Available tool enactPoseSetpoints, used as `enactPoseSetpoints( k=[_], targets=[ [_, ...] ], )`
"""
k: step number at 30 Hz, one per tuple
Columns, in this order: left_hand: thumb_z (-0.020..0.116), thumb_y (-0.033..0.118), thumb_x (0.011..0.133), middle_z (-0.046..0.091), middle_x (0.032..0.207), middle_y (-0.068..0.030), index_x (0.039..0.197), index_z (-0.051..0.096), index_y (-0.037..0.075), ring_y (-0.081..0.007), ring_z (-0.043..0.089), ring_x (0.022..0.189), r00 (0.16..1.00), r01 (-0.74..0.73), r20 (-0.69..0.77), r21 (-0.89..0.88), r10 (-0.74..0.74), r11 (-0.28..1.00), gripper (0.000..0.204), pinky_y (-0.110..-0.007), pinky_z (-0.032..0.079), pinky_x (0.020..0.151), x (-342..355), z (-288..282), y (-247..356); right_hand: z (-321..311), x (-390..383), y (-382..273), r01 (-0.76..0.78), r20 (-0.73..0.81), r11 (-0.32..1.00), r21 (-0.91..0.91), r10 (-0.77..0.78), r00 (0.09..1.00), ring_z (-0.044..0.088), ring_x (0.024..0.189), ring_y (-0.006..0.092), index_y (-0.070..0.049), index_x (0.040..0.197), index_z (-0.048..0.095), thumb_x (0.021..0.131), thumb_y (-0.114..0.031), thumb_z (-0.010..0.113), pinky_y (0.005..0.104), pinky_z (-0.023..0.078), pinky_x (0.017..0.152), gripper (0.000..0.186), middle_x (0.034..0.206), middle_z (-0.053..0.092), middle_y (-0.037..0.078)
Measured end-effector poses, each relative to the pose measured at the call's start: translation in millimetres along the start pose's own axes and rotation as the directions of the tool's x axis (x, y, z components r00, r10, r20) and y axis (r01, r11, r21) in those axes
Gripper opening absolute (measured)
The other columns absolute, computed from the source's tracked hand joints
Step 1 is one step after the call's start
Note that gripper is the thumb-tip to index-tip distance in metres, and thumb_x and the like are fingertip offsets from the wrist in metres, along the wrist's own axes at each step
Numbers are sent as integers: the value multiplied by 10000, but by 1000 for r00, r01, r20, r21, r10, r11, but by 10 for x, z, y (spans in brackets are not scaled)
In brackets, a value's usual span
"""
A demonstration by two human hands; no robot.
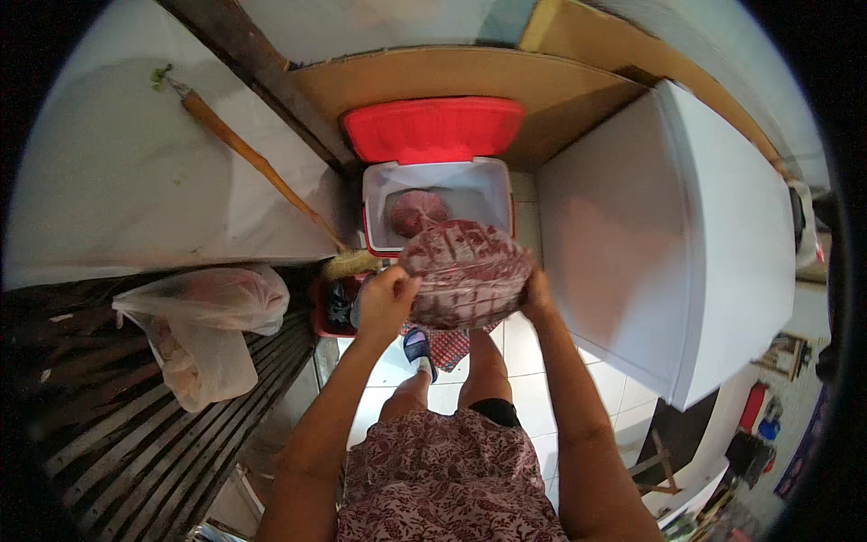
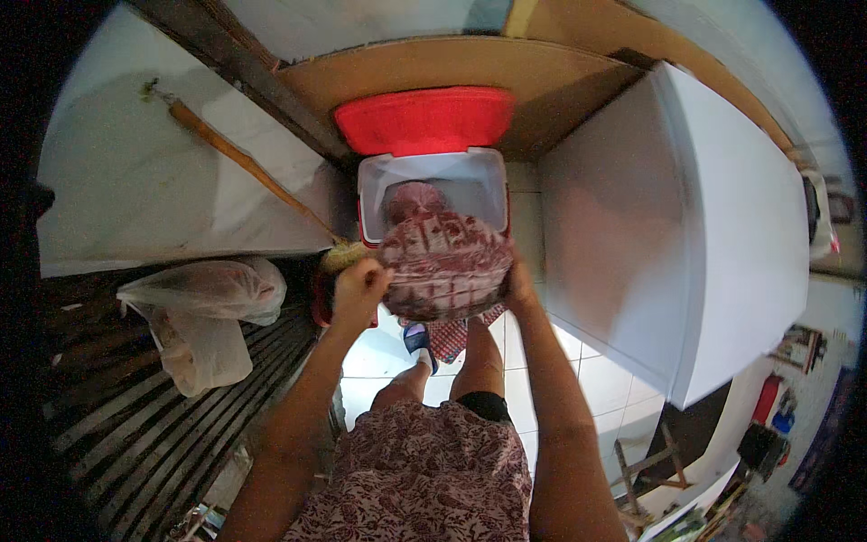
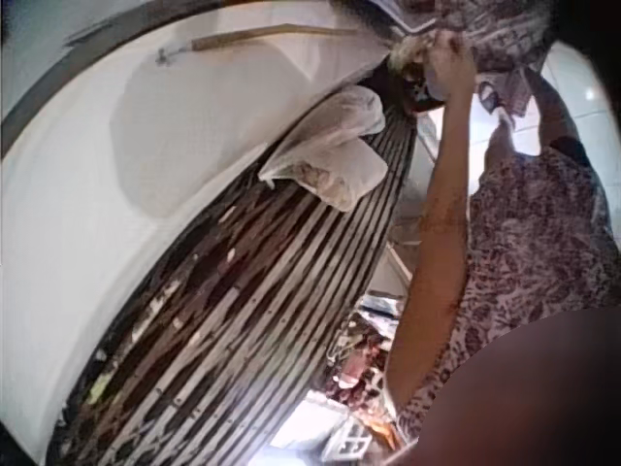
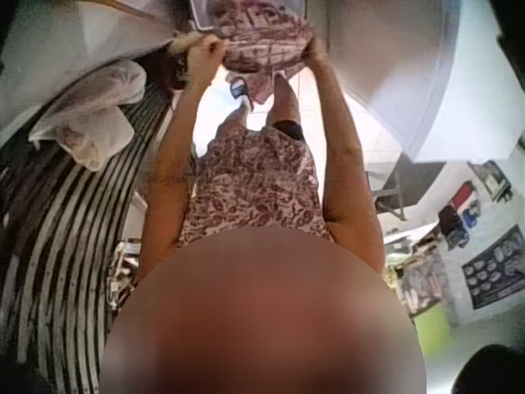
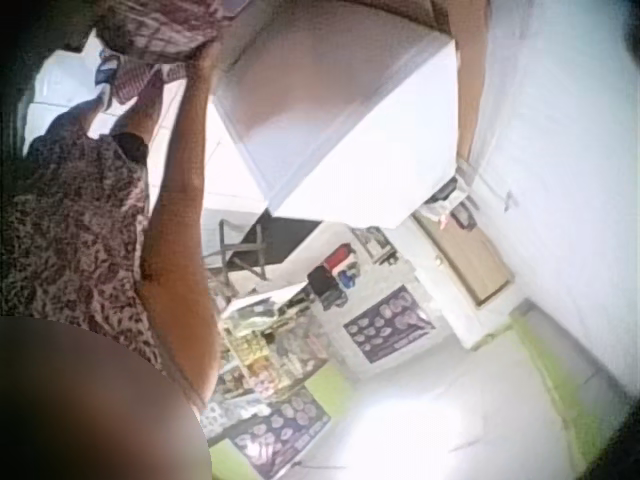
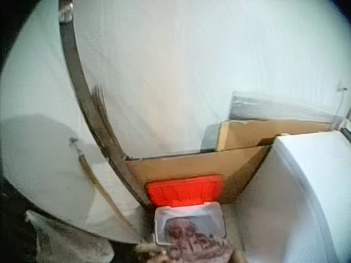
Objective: The person cuts a large piece of pork belly into smaller portions using a cleaver on a wooden cutting board. They place the cut pieces into a metal bowl, weigh them on a digital scale, and then store the meat in a cooler.
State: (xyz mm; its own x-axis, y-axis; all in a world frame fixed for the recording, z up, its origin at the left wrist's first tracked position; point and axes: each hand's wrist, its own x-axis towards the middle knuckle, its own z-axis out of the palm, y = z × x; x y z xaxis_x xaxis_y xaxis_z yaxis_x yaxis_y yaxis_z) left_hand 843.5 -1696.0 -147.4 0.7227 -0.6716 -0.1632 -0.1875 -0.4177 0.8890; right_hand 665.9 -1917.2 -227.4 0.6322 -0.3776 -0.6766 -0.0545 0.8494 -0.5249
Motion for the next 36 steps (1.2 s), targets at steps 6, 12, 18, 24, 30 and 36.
enactPoseSetpoints(
  k=[6,12,18,24,30,36],
  targets=[
    [689,157,850,578,681,-87,807,551,25,-166,551,640,956,287,-9,-170,-293,943,196,-330,442,598,872,1186,-1098,-246,1426,-980,-139,-276,829,-542,-19,961,564,1158,289,-30,1332,535,908,-603,513,407,410,1016,713,1300,583,141],
    [660,92,725,669,778,-138,829,590,49,-288,672,773,885,454,10,-243,-466,857,132,-394,516,702,1294,2006,-1831,-367,2452,-1196,71,4,378,-923,-176,984,588,1125,360,-85,1337,538,933,-588,465,405,409,1014,649,1255,607,185],
    [658,145,723,685,825,-175,832,647,37,-319,674,797,808,588,52,-120,-586,800,154,-413,516,707,1358,2392,-2288,-473,3105,-934,70,63,41,-997,-144,988,579,1152,319,-20,1247,588,971,-521,419,365,403,997,597,1208,628,196],
    [596,226,827,682,843,-196,845,688,24,-343,668,810,925,330,262,-188,-276,925,222,-435,510,738,1447,2505,-2261,-678,3787,-663,42,45,85,-996,38,998,555,1155,424,-48,1201,614,940,-564,387,495,399,1007,621,1222,604,231],
    [591,199,918,702,1033,-134,1022,698,11,-221,656,995,847,516,307,-279,-434,810,240,-335,498,880,1458,2376,-2006,-602,3363,-334,26,187,-395,-918,-375,908,565,1130,400,-50,1090,670,854,-290,579,529,423,966,349,1153,636,213],
    [612,182,931,698,995,-96,1043,682,17,-185,644,869,863,490,75,-363,-500,792,212,-318,510,815,1111,2014,-2706,-723,2988,240,189,281,-384,-904,-198,939,590,991,401,-60,1065,674,803,-203,646,490,491,897,300,980,641,221]
  ],
)
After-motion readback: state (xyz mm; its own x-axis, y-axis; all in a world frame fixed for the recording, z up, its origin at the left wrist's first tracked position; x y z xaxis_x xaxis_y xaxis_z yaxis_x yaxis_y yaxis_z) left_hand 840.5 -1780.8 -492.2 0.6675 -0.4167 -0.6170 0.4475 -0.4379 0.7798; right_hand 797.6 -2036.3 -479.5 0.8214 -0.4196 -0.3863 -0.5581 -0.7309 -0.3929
